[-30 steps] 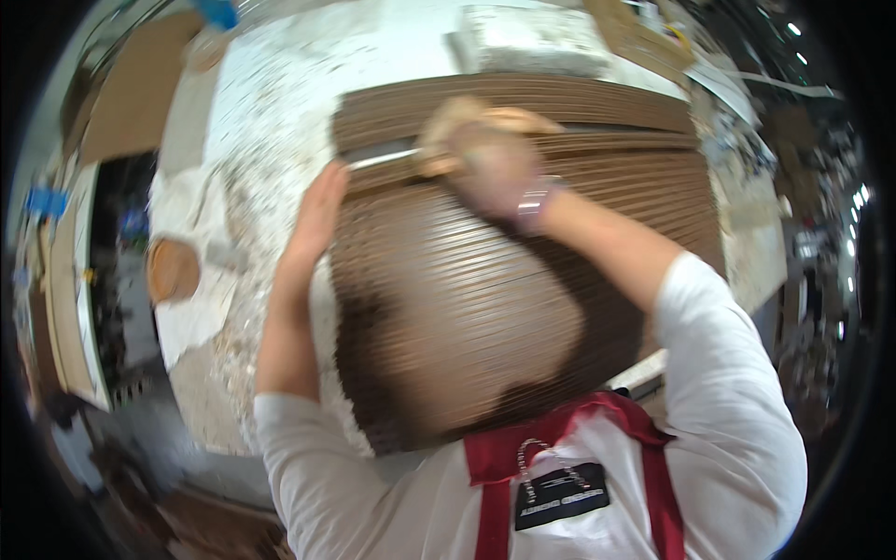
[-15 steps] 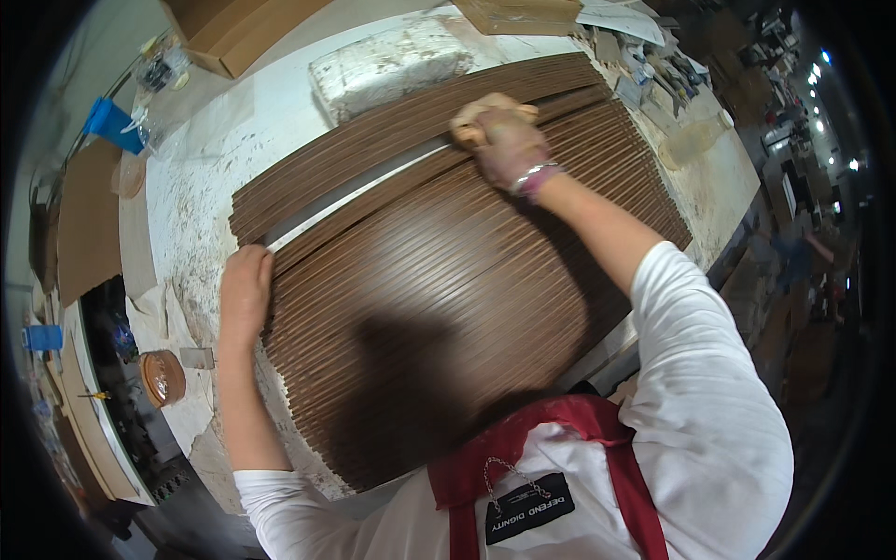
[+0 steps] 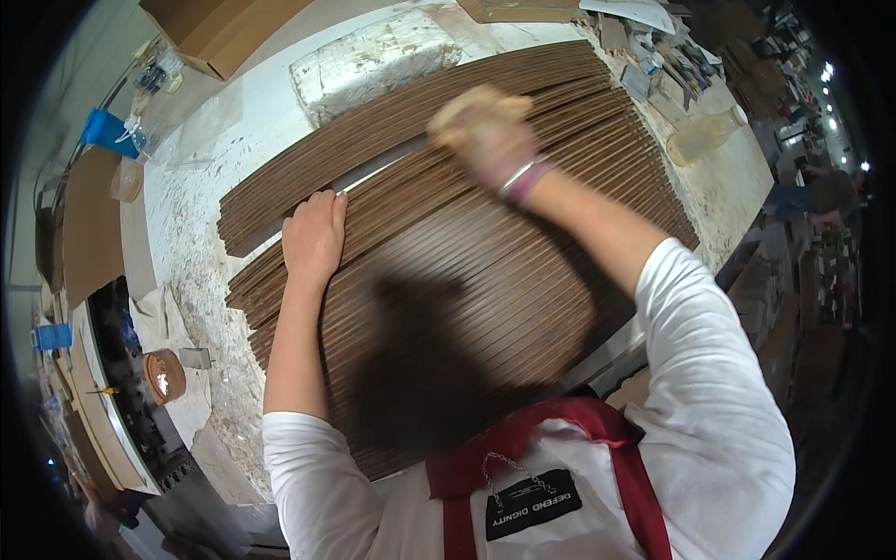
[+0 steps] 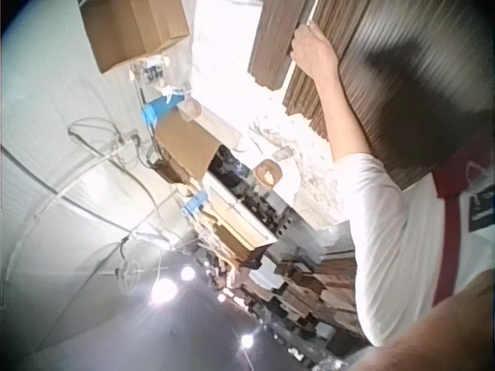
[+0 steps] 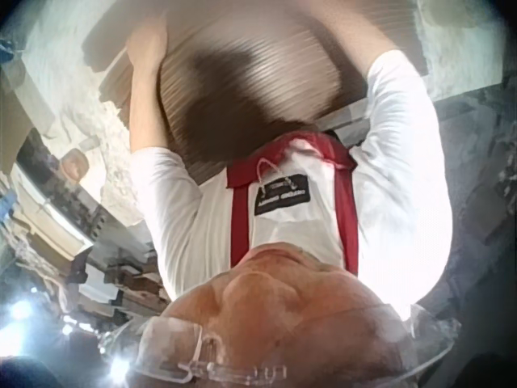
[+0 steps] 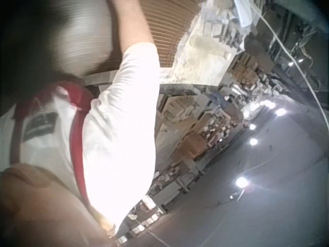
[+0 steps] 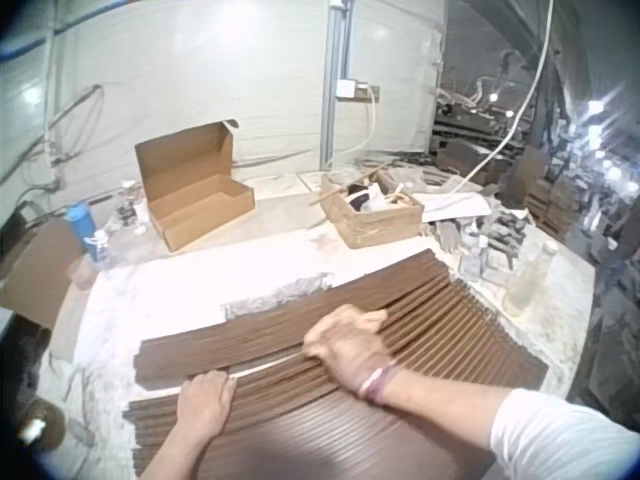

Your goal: The person cleans wood panels by wiping them with a cloth. The person uses a liquid from a bottle to dampen the cloth, then wipes across the surface and edges of several grooved wooden panels on a workbench.

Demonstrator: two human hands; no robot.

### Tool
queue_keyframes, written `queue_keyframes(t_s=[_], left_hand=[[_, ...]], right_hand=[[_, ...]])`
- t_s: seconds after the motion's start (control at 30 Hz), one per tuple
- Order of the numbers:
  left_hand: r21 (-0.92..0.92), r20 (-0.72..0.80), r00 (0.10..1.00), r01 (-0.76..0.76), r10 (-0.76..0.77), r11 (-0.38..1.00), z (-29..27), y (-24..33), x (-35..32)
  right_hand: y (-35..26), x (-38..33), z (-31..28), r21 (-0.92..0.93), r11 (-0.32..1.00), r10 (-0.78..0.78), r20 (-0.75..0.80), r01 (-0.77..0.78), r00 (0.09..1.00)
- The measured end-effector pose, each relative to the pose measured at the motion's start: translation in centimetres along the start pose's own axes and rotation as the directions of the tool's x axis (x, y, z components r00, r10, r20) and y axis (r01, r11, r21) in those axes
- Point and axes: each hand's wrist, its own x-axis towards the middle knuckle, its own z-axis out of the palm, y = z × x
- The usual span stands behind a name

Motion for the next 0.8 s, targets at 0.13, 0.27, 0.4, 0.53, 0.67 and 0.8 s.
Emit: queue_keyframes(t_s=[0.13,0.27,0.4,0.53,0.67,0.8], left_hand=[[0.004,-0.063,0.998,-0.025,0.025,1.0,0.2,-0.8,-0.8],[0.005,-0.032,0.999,-0.017,0.018,1.0,0.0,0.0,-0.4],[0.015,-0.032,0.999,-0.037,0.037,0.999,0.1,0.5,0.3],[-0.051,-0.059,0.997,-0.051,0.048,0.997,0.4,-0.9,-1.0],[-0.051,0.002,1.0,-0.029,0.029,0.998,-0.8,0.6,-0.5],[-0.063,-0.008,0.998,-0.065,0.064,0.996,-0.2,1.2,0.3]], right_hand=[[-7.6,0.5,5.2,0.143,0.959,-0.251,0.039,0.243,0.967],[1.3,-0.4,-2.2,-0.023,0.954,0.289,0.335,-0.298,0.897],[0.6,-0.7,1.8,0.102,0.972,-0.209,-0.05,0.213,0.977],[-9.9,1.0,5.3,0.125,0.979,-0.162,0.0,0.161,0.987],[5.9,-1.2,2.6,0.251,0.967,0.019,0.077,-0.038,0.997],[12.1,-2.9,-4.5,-0.229,0.884,0.41,-0.04,-0.408,0.911]])
